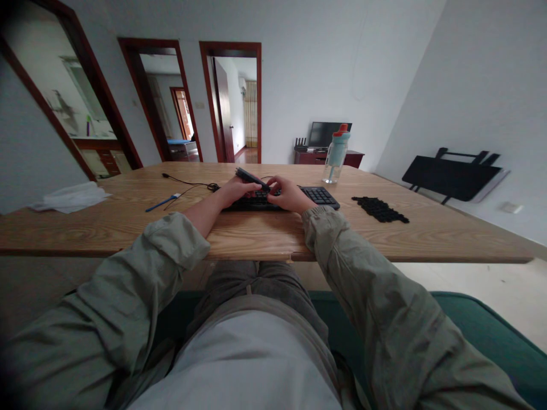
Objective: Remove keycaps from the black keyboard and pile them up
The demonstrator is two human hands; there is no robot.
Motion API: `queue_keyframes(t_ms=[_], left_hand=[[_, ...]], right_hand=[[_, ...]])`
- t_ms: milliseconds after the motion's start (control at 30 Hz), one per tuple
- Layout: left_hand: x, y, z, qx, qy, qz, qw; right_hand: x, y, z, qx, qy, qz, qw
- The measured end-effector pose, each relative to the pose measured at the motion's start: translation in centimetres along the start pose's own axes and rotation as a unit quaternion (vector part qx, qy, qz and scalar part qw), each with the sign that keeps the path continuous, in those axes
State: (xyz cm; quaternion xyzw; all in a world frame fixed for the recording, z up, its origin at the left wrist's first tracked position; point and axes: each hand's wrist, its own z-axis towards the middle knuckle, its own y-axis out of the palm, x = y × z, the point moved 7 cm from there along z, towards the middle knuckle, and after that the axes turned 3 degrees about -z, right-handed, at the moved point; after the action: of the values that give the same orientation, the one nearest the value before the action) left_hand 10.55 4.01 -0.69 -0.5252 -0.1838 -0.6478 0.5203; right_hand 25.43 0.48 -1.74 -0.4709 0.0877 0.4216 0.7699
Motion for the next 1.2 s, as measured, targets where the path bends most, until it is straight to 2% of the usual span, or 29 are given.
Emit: queue_keyframes(t_ms=[233,500,667,833,900,1000,1067,1200], left_hand=[[-0.4,-0.4,0.2,0.022,-0.010,0.006,1.000],[-0.1,-0.3,0.2,0.008,0.026,0.005,1.000],[0.3,-0.4,0.1,0.026,0.017,0.026,0.999],[0.3,-0.5,0.1,0.033,0.017,0.031,0.999],[0.3,-0.7,0.4,0.038,0.031,0.037,0.998],[0.1,-1.7,0.8,0.083,0.056,0.061,0.993],[-0.1,-2.5,1.1,0.130,0.062,0.079,0.986],[-0.1,-3.5,1.1,0.187,0.066,0.097,0.975]], right_hand=[[-0.2,-0.1,0.0,0.011,-0.021,-0.018,1.000],[0.5,0.8,0.1,-0.045,-0.006,0.018,0.999],[-0.2,0.2,-0.1,-0.008,-0.010,0.000,1.000],[0.0,0.2,-0.1,-0.012,-0.012,-0.022,1.000],[0.0,-0.2,0.0,0.012,-0.018,-0.040,0.999],[-0.5,-1.8,0.0,0.101,-0.037,-0.092,0.990],[-1.3,-2.2,-0.1,0.128,-0.059,-0.139,0.980],[-2.8,-0.6,-0.4,0.053,-0.107,-0.224,0.967]])
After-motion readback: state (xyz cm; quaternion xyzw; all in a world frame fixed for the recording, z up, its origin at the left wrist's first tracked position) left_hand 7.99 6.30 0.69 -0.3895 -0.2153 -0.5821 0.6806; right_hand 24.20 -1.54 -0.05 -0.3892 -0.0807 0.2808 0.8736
